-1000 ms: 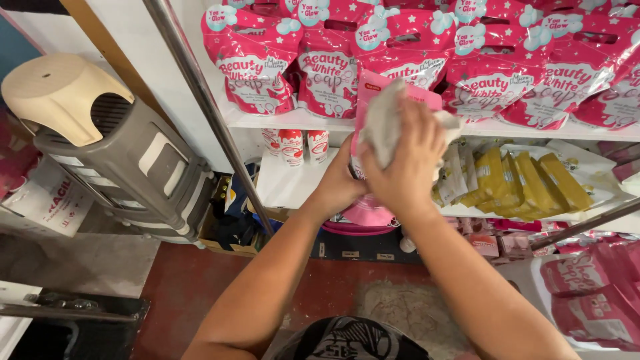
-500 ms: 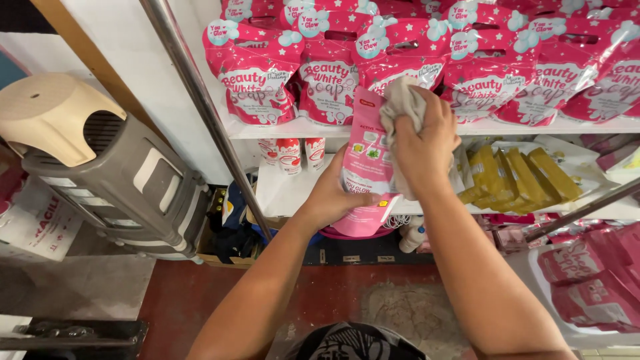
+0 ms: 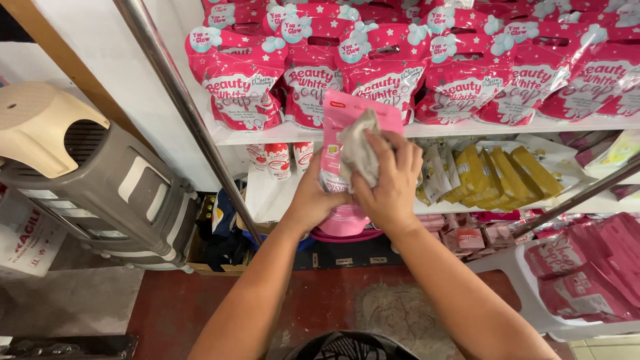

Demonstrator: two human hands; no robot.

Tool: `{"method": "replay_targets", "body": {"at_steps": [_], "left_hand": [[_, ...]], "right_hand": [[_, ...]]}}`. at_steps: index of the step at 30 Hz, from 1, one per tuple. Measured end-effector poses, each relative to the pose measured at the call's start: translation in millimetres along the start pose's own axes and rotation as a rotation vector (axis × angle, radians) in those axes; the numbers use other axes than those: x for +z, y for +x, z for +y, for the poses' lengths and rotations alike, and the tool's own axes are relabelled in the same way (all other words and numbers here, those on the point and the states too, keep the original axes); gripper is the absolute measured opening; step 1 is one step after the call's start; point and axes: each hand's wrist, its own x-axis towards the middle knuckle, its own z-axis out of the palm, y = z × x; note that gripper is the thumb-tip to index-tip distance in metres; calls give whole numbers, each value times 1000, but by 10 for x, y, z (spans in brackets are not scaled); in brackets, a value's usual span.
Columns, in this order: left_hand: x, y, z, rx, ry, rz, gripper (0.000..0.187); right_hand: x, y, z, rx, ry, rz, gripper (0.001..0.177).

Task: The person wipes a pink 'Sheppy' bag with a cloth and places it on a shelf. They move a beige tray and wipe the shelf surface. They rearrange yellow 'caffe' bags and red 'A BONNE' bottles on the shelf. Finally, they wipe the pink bag again and place it back on the shelf.

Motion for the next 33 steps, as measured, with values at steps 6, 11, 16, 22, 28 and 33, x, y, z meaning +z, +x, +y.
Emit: {"method": "replay_targets", "body": {"at_steps": [6,11,16,22,28,33], "left_hand": [[92,-4,135,-122,-136,-25,91],[168,8,94,-152,-62,-91,98],[129,92,-261,-27,79,-15,90],[53,80,96,-67,64,21,97],[46,-38,101,-173,2,-22,91],[49,-101,7,-115,67,-39,100]], "right_hand": [[-23,162,269,160,-73,88,55],[-12,400,90,290,-97,-7,53],[-74,282,-245,33,-10,-11,63],[38,-49,176,53,51,24,59],[127,261,466,333,20,8,45],[116,390,0,217,60,-31,48]]}}
